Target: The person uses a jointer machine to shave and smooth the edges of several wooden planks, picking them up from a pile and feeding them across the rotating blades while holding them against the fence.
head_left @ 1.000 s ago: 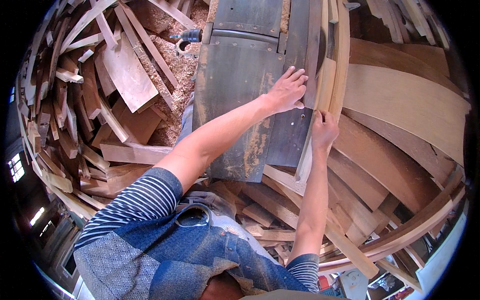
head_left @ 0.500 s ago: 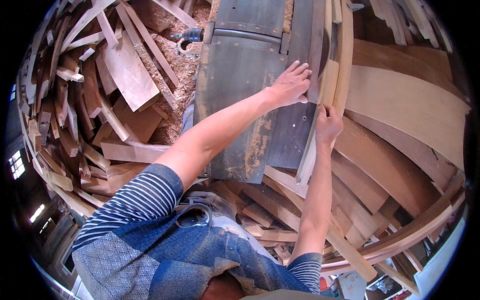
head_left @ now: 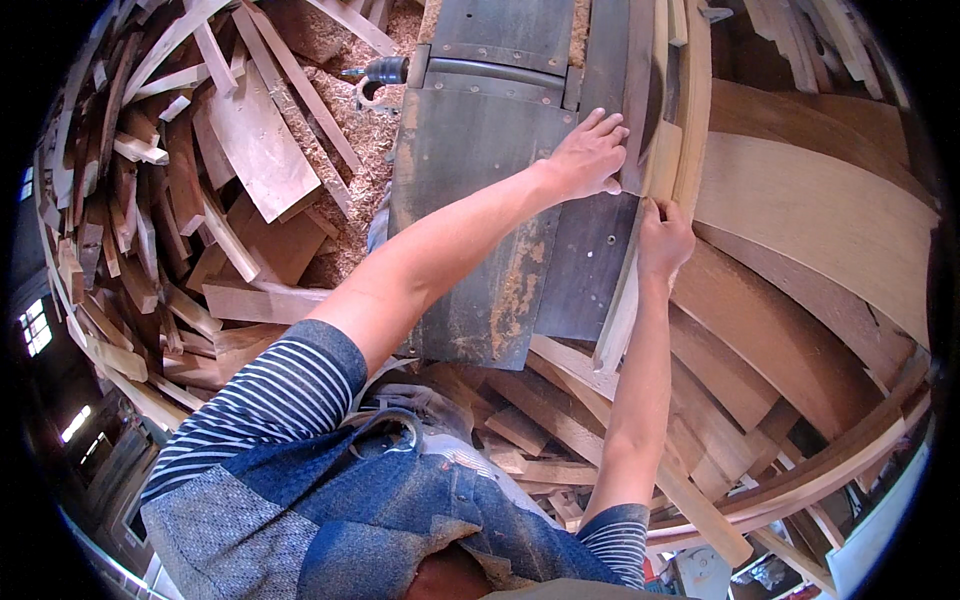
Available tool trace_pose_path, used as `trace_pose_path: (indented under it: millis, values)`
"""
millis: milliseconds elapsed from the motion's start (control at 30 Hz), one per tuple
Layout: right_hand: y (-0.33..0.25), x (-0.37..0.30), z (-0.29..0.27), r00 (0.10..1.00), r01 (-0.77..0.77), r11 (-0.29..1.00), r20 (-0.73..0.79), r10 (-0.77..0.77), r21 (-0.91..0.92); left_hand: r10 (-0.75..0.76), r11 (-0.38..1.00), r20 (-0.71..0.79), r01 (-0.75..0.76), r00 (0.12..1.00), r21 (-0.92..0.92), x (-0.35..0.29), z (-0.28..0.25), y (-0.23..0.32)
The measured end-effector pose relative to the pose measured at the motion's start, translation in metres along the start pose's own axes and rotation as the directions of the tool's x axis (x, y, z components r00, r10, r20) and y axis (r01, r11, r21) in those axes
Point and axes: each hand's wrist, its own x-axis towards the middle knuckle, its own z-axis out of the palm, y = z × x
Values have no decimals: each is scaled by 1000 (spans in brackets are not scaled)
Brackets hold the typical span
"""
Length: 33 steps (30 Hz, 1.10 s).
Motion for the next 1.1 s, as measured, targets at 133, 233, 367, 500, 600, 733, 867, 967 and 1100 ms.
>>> trace_pose_path:
  millis: [133,233,367,500,600,733,867,967,1100]
  values:
    - [5,6,4,998,41,999,-39,-41,-3,-10,1000,35,9,999,11,5,-3,-1]
    - [1,10,6,999,14,1000,-32,-13,14,-13,1000,36,12,999,23,8,-4,-4]
    - [-2,17,6,1000,-13,1000,-3,13,14,-14,999,36,12,999,43,12,-4,-9]
    - [0,24,9,1000,-31,999,-3,31,31,-10,999,32,9,999,45,18,-6,-12]
    - [-1,30,12,998,-57,998,2,57,23,-8,999,18,7,1000,54,22,-6,-17]
    - [-3,41,14,997,-79,997,14,80,-26,-23,998,15,22,1000,55,29,-6,-23]
    - [-10,57,-5,983,-180,981,55,176,75,-72,994,47,68,996,82,40,-28,-23]
    - [-16,27,-69,925,-359,907,-46,377,219,-15,997,-124,25,992,78,10,-63,-10]
    - [67,-109,-162,811,-473,850,-263,522,231,105,989,-424,-137,899,-46,-99,-139,40]
